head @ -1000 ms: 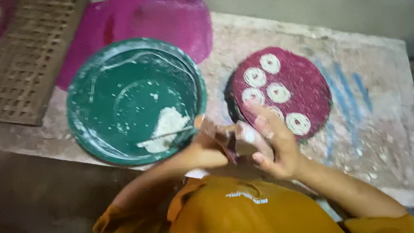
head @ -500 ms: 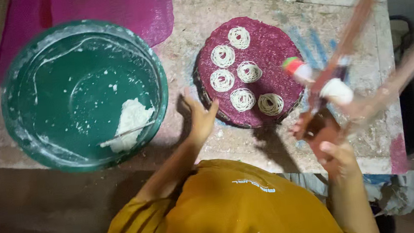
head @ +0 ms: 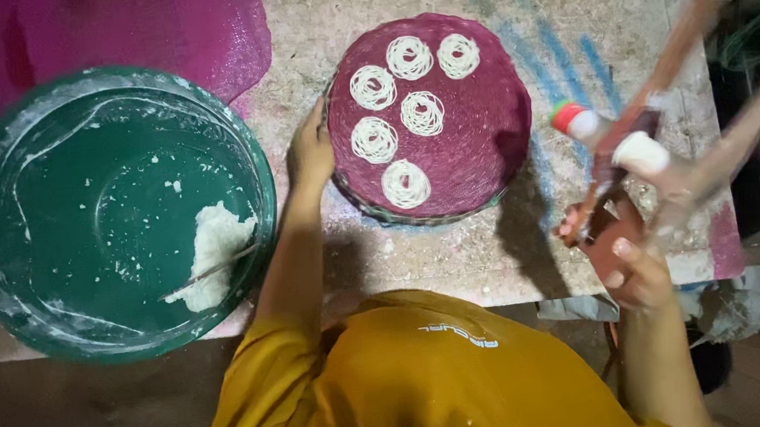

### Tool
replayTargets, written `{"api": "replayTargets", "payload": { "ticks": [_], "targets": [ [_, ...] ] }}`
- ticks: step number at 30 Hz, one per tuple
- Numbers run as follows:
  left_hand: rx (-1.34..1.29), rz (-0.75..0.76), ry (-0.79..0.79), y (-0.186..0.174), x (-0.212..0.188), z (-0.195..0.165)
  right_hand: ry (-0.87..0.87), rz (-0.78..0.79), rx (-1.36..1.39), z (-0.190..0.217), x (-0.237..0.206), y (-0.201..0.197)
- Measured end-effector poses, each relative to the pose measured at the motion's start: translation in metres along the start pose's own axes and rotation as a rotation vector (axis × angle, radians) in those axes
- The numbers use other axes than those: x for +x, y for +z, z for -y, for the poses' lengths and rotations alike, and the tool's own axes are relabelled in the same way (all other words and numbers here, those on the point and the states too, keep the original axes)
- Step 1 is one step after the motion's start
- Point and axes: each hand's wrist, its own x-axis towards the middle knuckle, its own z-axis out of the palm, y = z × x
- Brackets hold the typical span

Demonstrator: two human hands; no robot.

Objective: The person loads white dough into a handheld extruder and squeezes it in circular motions to form spiral noodle nests on round pink boards. They fill boards with several nests, move completed boards aside, and continue extruding nests onto new boards.

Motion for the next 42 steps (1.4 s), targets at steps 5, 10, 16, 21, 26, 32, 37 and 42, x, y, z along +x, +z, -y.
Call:
{"api": "replayTargets", "payload": {
  "ticks": [5,10,16,21,26,32,37,42],
  "targets": [
    [0.355,0.003,-0.083,-0.025,0.036,-0.054,0.177,0.2,-0.116,-0.002,0.046,0.01],
    [-1.882,0.812,0.12,-0.009,0.033,-0.12,0.466,0.367,-0.124,-0.007,0.103,0.04],
    [-2.03,1.015,0.325,-0.006,0.044,-0.145,0.845,0.394,-0.311,0.014,0.153,0.044],
    [-2.124,0.881,0.285,0.026,0.082,-0.131,0.858,0.455,-0.609,0.031,0.197,0.04],
    [-2.247,0.76,0.156,0.047,0.11,-0.105,0.792,0.398,-0.978,0.018,0.218,0.059],
    [-2.336,0.783,0.138,0.053,0.104,-0.092,0.759,0.406,-0.99,0.007,0.211,0.076],
    [-2.416,0.728,0.114,0.063,0.101,-0.109,0.732,0.347,-1.207,0.023,0.215,0.076],
    [-2.261,0.755,0.24,0.049,0.119,-0.106,0.599,0.285,-1.086,0.01,0.211,0.086]
  ]
}}
